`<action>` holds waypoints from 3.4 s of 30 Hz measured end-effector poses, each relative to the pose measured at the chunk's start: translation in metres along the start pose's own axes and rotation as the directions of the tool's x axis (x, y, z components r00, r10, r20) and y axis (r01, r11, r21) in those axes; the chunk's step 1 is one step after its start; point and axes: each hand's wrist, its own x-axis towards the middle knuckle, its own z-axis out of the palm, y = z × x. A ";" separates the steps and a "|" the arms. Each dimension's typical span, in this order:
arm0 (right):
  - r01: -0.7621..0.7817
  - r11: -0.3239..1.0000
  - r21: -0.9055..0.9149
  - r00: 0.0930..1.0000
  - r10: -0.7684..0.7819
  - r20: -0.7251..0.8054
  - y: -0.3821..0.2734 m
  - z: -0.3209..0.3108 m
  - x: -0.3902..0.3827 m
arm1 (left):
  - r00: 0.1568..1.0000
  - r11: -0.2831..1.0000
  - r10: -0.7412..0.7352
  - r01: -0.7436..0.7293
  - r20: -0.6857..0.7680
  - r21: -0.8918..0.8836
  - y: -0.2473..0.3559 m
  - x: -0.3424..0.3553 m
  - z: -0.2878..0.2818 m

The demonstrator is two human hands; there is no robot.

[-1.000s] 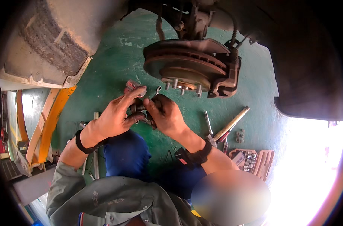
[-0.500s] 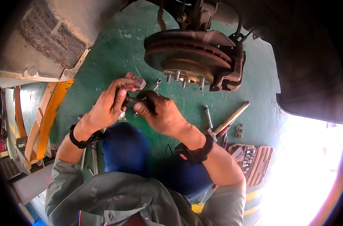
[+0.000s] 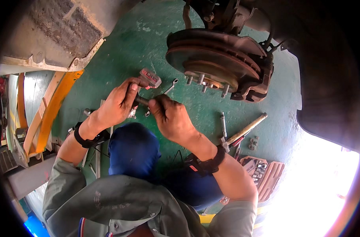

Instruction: The person removes the brake caliper and old rotor, installs a new rotor, and reattaches the caliper components.

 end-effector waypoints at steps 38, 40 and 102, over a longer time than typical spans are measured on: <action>-0.440 0.895 0.069 0.728 0.400 -0.556 0.072 -0.046 0.009 | 0.261 0.274 -0.922 0.962 -0.286 -0.004 -0.264 -0.512 -0.127; -0.422 0.874 0.242 0.708 0.485 -0.514 0.072 -0.049 0.004 | 0.149 0.218 -0.941 0.954 -0.303 -0.207 -0.294 -0.517 -0.143; -0.021 0.685 0.728 0.495 0.640 -0.588 0.079 -0.010 0.026 | 0.893 0.993 -0.096 0.052 -0.441 -0.110 0.039 0.164 0.059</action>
